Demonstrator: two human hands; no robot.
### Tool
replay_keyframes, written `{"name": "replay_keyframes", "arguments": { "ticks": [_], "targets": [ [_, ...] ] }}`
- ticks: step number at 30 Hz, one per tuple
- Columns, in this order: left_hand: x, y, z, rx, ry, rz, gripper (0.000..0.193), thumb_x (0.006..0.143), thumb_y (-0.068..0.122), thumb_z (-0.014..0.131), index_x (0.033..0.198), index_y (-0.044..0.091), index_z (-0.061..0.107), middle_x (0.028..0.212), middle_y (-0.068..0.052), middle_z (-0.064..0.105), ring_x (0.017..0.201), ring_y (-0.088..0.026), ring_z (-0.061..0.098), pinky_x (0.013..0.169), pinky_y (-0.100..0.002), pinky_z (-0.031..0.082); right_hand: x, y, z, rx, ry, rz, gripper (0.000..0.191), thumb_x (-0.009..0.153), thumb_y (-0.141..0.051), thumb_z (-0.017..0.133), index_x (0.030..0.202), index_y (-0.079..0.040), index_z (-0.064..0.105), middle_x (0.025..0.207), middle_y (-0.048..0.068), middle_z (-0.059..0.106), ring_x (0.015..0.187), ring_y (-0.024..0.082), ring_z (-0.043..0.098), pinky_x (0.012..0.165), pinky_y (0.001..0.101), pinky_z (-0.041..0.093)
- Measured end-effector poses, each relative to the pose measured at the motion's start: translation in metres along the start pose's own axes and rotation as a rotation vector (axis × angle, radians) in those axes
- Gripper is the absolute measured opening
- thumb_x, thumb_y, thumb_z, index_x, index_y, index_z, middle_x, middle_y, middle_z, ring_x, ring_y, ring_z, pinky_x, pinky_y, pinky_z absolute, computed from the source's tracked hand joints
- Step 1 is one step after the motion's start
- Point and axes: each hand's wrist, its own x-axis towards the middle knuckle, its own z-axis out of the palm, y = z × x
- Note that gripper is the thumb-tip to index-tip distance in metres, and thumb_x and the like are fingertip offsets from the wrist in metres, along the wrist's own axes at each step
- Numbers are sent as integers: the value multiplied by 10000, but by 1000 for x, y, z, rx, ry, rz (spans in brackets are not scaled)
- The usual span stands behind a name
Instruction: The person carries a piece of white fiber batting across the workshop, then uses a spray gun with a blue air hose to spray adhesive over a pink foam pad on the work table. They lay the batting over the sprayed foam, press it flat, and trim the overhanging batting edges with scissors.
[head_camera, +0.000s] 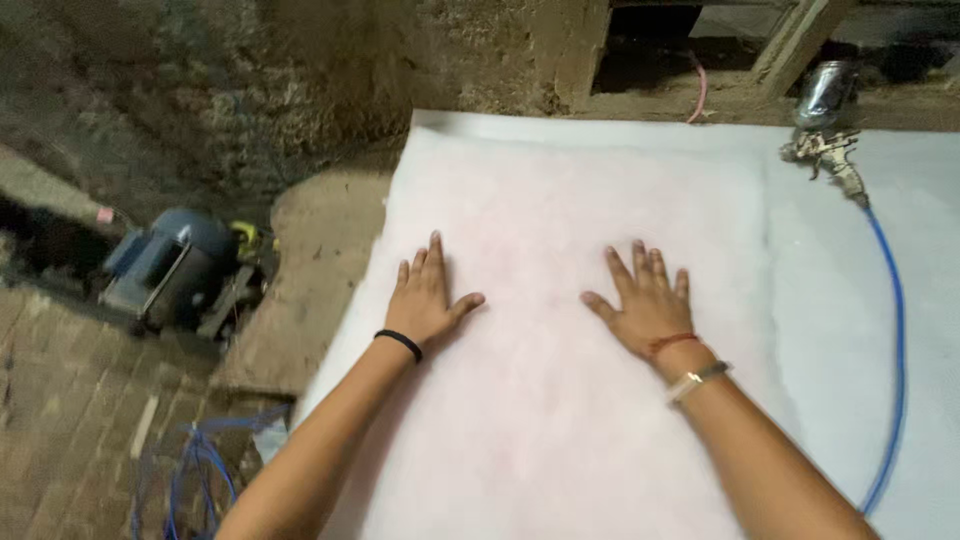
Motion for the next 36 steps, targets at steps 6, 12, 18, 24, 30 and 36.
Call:
{"name": "replay_keyframes", "arguments": {
  "ticks": [6,12,18,24,30,36],
  "targets": [
    [113,-23,0,-151,4,122,1081,872,782,460,1650,88,176,1566,-210,416,1469,-371,376,1238,-488,313,75,-17,-12,104,175,70,845,944,-656,473,1601,-156,292,1688,152,172,1576,309,131,1246,574,75],
    [220,-50,-2,167,-112,43,951,872,830,374,1602,258,161,1625,-134,292,1501,-349,217,1193,-567,128,190,-42,-6,4,136,82,799,931,-694,424,1590,-266,280,1689,123,151,1553,306,105,1224,559,91],
    [221,-72,15,117,-297,-88,897,919,777,305,1641,278,117,1654,-77,309,1544,-306,209,1246,-551,91,217,-35,0,-64,-199,200,812,917,-762,316,1615,-359,220,1702,26,141,1583,251,86,1259,545,71],
    [225,-72,21,77,-276,-81,966,907,784,330,1642,218,63,1639,-85,303,1533,-305,204,1238,-541,78,218,-45,4,-48,114,71,813,943,-718,355,1606,-258,256,1700,91,159,1558,287,125,1223,564,99],
    [215,-71,21,74,-227,-72,977,912,766,362,1634,172,78,1660,-108,274,1536,-304,204,1227,-537,91,211,17,-9,-19,192,161,776,1004,-677,403,1624,-224,288,1709,147,171,1593,323,138,1268,579,119],
    [211,-53,8,153,-269,-76,996,887,788,340,1646,207,59,1661,-82,258,1536,-281,200,1234,-532,92,149,105,-36,235,-33,604,865,906,-726,440,1615,-301,187,1700,104,39,1558,320,76,1246,493,154]
  ]
}}
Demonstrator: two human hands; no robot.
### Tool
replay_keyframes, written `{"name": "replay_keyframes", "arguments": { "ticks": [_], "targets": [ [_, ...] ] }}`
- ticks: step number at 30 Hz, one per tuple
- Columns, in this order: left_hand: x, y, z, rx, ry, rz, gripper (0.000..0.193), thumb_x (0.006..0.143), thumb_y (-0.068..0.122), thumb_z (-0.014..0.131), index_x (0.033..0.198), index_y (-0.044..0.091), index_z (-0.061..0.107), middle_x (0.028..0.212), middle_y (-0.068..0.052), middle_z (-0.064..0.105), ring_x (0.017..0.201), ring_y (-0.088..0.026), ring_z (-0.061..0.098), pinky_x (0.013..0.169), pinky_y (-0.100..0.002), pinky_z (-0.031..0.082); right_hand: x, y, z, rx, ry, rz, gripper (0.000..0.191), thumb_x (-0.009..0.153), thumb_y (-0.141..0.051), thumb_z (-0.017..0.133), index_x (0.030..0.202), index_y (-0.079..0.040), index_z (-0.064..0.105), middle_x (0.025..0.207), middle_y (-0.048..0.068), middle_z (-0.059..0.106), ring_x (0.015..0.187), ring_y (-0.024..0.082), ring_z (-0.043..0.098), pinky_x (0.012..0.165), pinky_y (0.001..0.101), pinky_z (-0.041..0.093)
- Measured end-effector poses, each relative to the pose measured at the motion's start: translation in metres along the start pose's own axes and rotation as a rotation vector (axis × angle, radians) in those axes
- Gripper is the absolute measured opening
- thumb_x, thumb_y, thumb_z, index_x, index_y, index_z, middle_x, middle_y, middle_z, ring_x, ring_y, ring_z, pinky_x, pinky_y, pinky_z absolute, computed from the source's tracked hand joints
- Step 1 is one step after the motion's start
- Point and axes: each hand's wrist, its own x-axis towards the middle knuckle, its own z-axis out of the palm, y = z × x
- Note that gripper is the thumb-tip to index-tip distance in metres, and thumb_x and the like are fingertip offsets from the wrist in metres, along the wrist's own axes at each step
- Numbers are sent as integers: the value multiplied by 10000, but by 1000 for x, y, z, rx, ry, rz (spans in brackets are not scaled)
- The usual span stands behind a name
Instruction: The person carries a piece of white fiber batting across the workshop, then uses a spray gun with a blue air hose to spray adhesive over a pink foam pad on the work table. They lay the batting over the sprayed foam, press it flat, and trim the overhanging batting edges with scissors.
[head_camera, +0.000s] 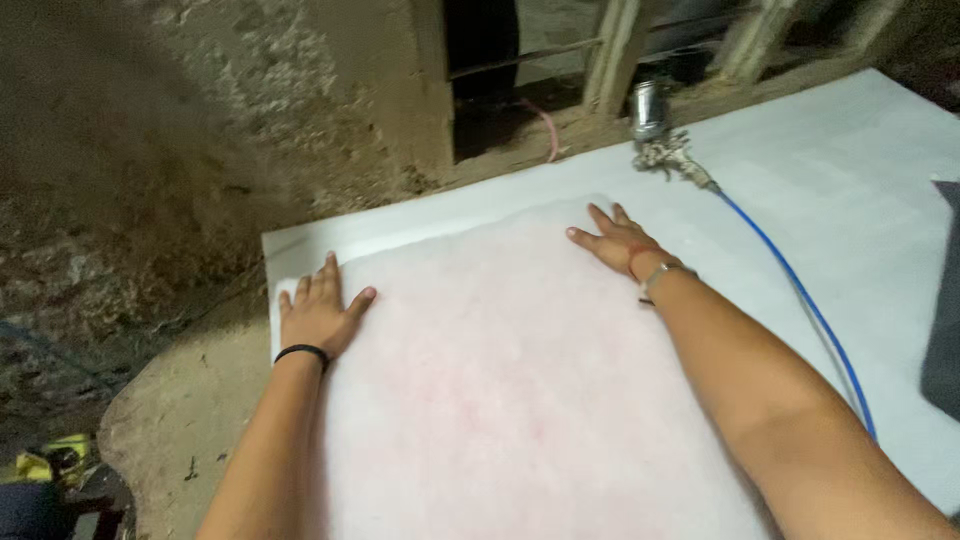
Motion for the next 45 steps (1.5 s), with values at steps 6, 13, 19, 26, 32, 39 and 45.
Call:
{"name": "replay_keyframes", "arguments": {
  "ticks": [6,13,19,26,32,39,45],
  "targets": [
    [-14,13,-10,-123,138,28,1010,917,754,415,1646,132,97,1634,-164,289,1530,-363,203,1231,-552,90,-41,22,25,-15,207,-128,884,934,-732,406,1643,-244,205,1732,114,79,1603,299,95,1274,551,122],
    [-117,122,32,-174,74,449,939,922,628,552,1605,86,203,1663,-190,229,1530,-399,181,1214,-563,86,-90,26,18,-97,-41,-86,915,909,-742,439,1629,-267,132,1720,97,-6,1584,310,-7,1233,606,67],
    [-226,177,39,-76,-56,367,1070,860,700,571,1623,84,144,1679,-191,194,1522,-374,147,1197,-566,85,-200,74,38,-163,153,-258,960,883,-728,497,1626,-209,180,1697,160,75,1567,347,34,1201,629,44],
    [-359,229,56,-282,202,213,981,914,655,546,1603,39,220,1646,-223,258,1523,-415,209,1206,-580,128,-240,115,17,-11,122,-415,936,933,-714,496,1609,-126,226,1666,211,129,1541,409,50,1183,636,47],
    [-424,262,94,-32,258,10,960,905,703,515,1600,101,240,1640,-207,258,1513,-397,218,1203,-586,131,-329,183,38,-223,23,-587,910,901,-736,472,1599,-186,277,1672,189,167,1541,369,119,1200,637,87],
    [-473,232,113,-2,477,-16,914,981,717,431,1654,135,218,1705,-191,210,1576,-396,195,1260,-575,119,-361,203,57,-30,153,-842,915,924,-710,459,1609,-125,295,1665,220,184,1535,380,152,1185,627,86],
    [-509,196,101,-73,309,-65,1013,919,762,433,1648,121,143,1673,-245,178,1523,-432,184,1203,-592,130,-378,194,77,-149,58,-851,849,951,-691,411,1588,-137,316,1666,186,249,1539,351,194,1214,604,86]
  ]
}}
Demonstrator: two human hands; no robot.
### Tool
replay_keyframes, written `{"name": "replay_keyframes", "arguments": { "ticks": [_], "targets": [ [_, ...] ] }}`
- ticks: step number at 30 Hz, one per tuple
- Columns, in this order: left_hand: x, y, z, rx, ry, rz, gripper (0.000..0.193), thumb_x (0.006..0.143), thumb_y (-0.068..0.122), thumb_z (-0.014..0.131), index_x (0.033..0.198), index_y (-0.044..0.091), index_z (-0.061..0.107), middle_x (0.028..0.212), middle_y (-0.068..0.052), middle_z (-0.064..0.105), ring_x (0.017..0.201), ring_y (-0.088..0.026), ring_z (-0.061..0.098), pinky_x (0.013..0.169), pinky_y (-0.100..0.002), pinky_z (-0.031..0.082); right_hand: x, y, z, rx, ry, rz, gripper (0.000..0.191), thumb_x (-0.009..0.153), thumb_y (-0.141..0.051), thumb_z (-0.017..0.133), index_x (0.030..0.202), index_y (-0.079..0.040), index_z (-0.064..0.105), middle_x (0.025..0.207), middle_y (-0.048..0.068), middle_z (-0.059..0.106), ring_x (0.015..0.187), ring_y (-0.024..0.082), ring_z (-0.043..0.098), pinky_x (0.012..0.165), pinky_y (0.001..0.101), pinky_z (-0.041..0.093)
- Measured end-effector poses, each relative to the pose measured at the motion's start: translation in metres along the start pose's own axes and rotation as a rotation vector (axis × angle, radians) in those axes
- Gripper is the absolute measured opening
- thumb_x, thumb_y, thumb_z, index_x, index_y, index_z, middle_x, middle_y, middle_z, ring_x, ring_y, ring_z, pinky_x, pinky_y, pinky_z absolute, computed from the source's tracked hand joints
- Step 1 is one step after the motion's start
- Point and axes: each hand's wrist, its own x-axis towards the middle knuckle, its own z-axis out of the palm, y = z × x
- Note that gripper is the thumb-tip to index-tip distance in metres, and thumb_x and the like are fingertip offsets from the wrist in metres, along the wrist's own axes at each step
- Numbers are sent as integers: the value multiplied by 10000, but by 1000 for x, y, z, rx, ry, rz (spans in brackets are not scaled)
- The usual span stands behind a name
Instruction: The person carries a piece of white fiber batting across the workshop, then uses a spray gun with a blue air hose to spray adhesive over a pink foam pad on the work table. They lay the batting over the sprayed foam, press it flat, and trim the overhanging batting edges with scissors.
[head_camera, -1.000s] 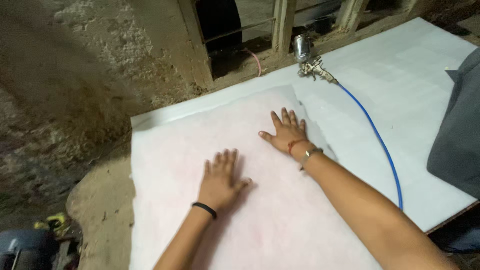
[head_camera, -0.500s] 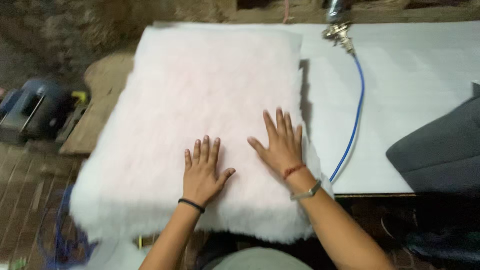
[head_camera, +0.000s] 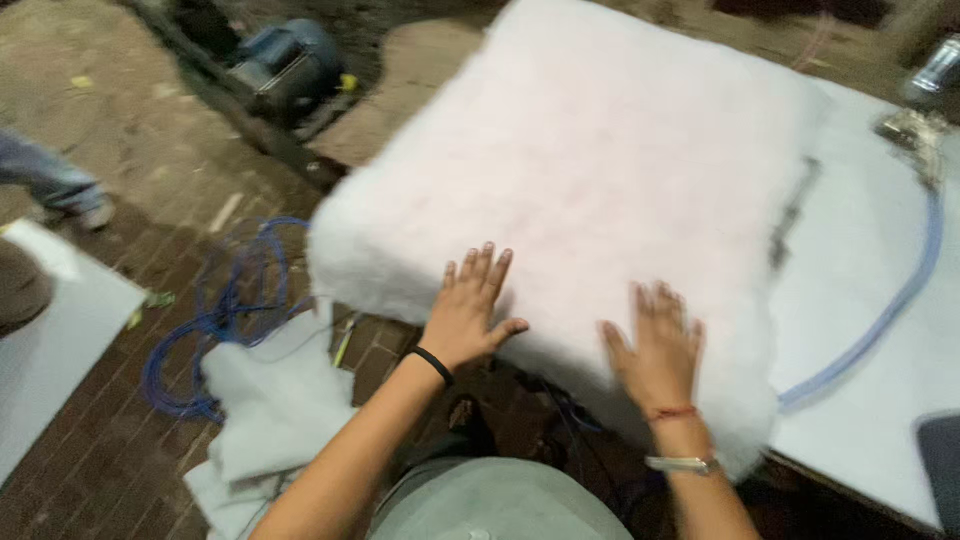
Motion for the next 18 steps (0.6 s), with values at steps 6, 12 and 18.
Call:
{"name": "replay_keyframes", "arguments": {
  "ticks": [6,12,18],
  "targets": [
    [-18,-91,-50,-153,218,-65,1023,926,719,507,1646,79,161,1659,-262,257,1528,-458,258,1231,-614,164,13,-52,-4,228,133,-21,796,964,-625,478,1530,-68,429,1638,216,309,1537,387,217,1210,595,121],
    [12,-199,-33,-23,107,-135,1046,914,661,572,1646,73,110,1670,-293,181,1507,-474,218,1213,-576,165,38,-170,23,266,209,-84,750,963,-596,497,1506,-79,468,1642,212,328,1542,375,238,1223,581,141],
    [-32,-271,-42,-596,-47,-24,1053,968,681,510,1650,27,47,1721,-256,172,1589,-418,165,1258,-507,158,83,-256,72,-222,121,-48,772,928,-602,540,1537,-133,474,1630,196,314,1476,371,252,1147,637,173]
  ]
}}
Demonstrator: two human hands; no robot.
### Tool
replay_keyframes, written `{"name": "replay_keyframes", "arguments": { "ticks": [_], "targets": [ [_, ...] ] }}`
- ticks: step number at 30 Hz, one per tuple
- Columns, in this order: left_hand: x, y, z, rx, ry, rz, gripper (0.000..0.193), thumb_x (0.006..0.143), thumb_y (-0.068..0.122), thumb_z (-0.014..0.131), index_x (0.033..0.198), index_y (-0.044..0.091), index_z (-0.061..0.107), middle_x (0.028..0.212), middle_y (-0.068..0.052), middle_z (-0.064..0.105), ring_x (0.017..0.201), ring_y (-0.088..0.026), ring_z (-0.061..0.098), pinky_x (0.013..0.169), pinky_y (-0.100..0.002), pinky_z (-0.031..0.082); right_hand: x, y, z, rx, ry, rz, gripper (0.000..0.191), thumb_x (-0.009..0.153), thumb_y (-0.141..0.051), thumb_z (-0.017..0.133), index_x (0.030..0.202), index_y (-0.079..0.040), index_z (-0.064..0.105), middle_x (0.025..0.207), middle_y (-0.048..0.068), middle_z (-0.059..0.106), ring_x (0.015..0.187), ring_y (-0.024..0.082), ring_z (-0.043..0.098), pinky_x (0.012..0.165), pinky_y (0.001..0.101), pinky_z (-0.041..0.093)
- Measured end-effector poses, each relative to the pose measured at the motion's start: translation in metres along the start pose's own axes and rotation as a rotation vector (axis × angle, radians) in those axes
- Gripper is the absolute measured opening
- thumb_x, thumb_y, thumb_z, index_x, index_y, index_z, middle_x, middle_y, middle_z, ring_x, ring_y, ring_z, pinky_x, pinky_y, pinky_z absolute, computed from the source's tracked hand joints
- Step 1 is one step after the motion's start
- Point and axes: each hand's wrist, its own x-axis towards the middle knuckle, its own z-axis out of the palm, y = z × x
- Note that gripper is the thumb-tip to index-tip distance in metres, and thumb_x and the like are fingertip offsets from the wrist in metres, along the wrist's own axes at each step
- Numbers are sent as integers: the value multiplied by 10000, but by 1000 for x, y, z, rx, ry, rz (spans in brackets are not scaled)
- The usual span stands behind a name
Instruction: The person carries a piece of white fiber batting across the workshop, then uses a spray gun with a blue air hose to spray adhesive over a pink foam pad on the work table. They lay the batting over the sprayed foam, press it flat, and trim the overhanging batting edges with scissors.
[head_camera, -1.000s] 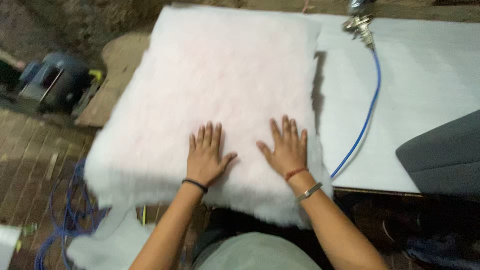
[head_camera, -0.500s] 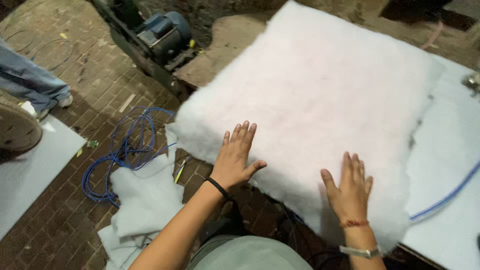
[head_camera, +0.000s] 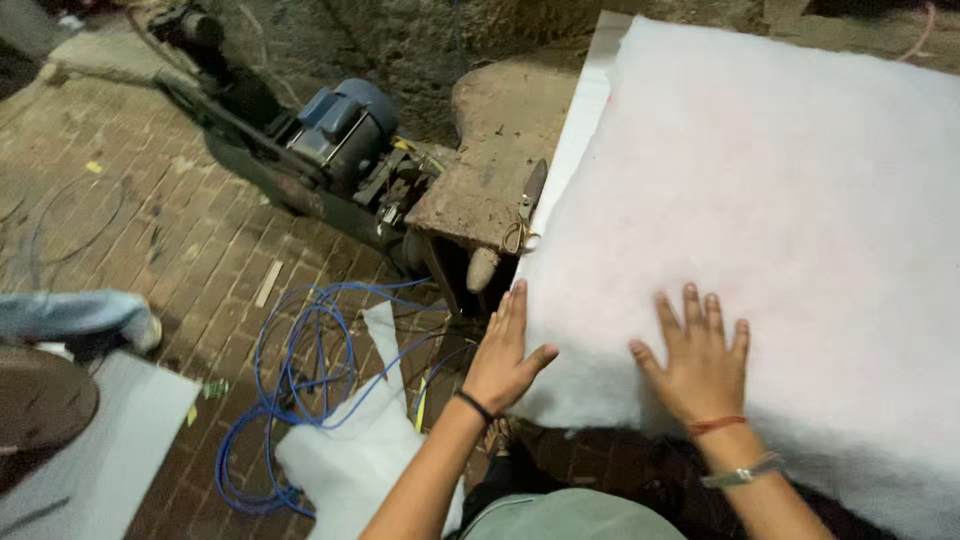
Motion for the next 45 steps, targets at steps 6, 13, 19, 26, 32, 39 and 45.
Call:
{"name": "replay_keyframes", "arguments": {
  "ticks": [6,13,19,26,32,39,45],
  "targets": [
    [-11,24,-54,-1766,-91,-34,1155,836,843,489,1663,106,165,1733,-135,199,1587,-298,239,1278,-521,211,-10,-38,-41,564,196,225,495,932,-377,645,1326,-79,644,1488,127,569,1396,313,522,1163,436,393],
    [-5,46,-78,-2103,-401,19,1133,870,836,453,1691,108,173,1481,-150,529,1281,-310,558,1110,-489,426,15,-128,-69,1647,-5,187,412,1059,-235,523,1363,21,632,1279,167,679,1226,246,650,1064,382,508],
    [-13,57,-66,-2059,-561,79,1116,922,855,388,1766,171,135,774,-124,670,631,-222,609,649,-318,531,25,-147,-85,2130,-123,316,514,1010,-346,502,1327,49,586,1197,176,731,1143,248,698,997,370,582],
    [-18,76,-21,-1345,-593,76,773,960,803,397,1242,84,431,765,-116,648,660,-218,621,643,-327,527,8,-123,-85,2151,-63,459,468,1025,-456,572,1018,8,634,739,57,633,696,191,674,653,324,590],
    [-18,127,38,-1187,-540,200,596,1027,632,528,1182,60,590,767,-65,631,723,-170,641,695,-305,541,-24,-54,-104,2086,4,444,535,1003,-554,590,814,-54,599,613,22,569,580,180,628,628,363,609],
    [-22,189,83,-1232,-617,25,864,1011,549,595,1673,200,163,889,-61,691,739,-157,690,648,-277,543,-76,11,-136,2166,20,609,330,933,-382,611,993,-60,652,707,51,627,687,170,644,694,336,567],
    [-30,229,144,-1018,-589,183,756,1046,460,670,1595,20,394,1405,-94,597,1267,-152,569,1058,-329,506,-124,62,-121,2231,222,455,351,999,-340,650,1069,4,643,749,46,623,735,177,645,716,326,558]
  ]
}}
